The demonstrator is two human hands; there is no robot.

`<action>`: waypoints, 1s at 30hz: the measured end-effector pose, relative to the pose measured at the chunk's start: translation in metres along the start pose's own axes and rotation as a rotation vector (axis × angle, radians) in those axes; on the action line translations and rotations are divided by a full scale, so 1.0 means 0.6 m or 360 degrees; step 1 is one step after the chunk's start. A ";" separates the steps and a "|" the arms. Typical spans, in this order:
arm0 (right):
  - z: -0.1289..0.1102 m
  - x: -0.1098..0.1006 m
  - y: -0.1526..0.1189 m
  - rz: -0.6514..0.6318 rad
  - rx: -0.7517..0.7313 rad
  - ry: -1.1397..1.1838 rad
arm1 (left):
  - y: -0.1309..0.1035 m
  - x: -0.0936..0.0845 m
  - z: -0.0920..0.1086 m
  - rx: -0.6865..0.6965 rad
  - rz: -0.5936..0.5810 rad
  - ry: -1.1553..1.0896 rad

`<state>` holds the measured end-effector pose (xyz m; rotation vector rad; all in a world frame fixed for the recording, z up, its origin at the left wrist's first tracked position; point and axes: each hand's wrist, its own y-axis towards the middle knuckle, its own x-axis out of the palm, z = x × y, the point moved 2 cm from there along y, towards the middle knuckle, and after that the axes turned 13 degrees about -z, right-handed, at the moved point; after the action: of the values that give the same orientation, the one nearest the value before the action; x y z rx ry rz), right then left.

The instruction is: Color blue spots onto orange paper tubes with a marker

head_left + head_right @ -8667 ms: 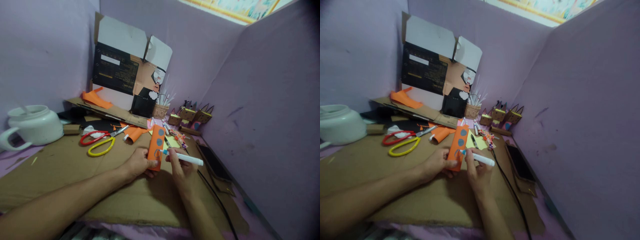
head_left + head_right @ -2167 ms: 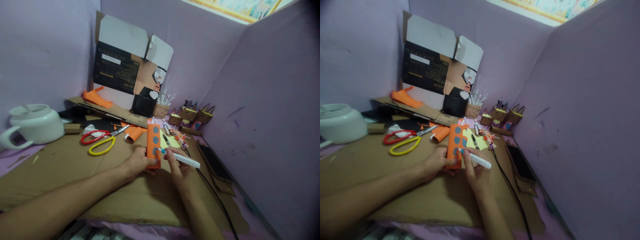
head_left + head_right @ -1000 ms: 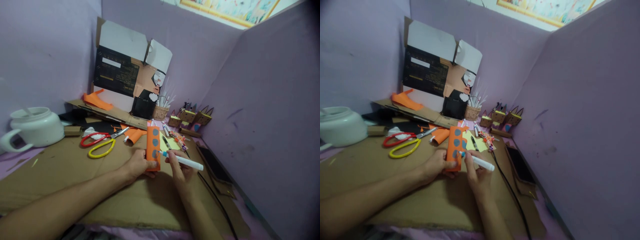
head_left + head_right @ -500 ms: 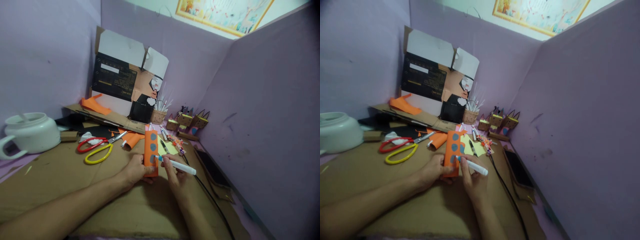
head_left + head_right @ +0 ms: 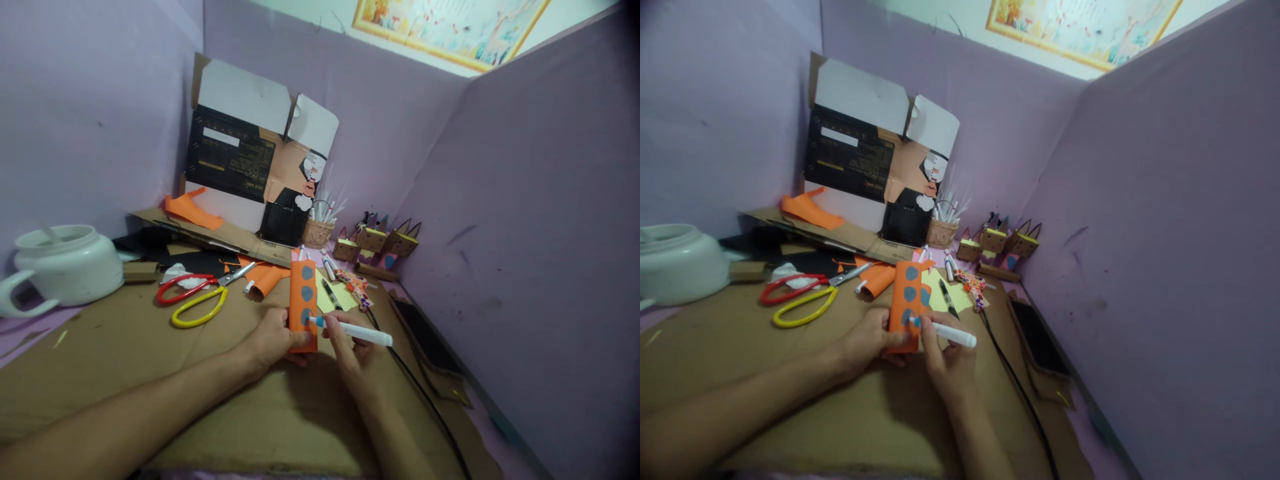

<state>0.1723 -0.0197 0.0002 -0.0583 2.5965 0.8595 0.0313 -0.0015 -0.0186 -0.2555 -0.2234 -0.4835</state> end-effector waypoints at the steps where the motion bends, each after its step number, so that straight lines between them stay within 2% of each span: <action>1: -0.001 0.000 -0.001 0.0004 0.0045 0.0012 | 0.000 0.000 0.000 -0.0001 0.0005 -0.0007; 9: 0.004 0.003 -0.004 0.0025 0.0167 0.0061 | -0.001 0.001 0.004 -0.0002 0.0027 -0.0041; 19: 0.015 -0.003 -0.005 0.0094 0.0047 0.0077 | -0.001 0.000 0.000 0.0009 0.0010 -0.0040; 30: 0.022 0.001 -0.003 0.0068 -0.0028 -0.0014 | 0.000 0.002 0.001 0.0003 0.0014 -0.0023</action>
<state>0.1770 -0.0136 -0.0105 -0.0041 2.5904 0.8960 0.0323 -0.0022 -0.0179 -0.2580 -0.2366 -0.4726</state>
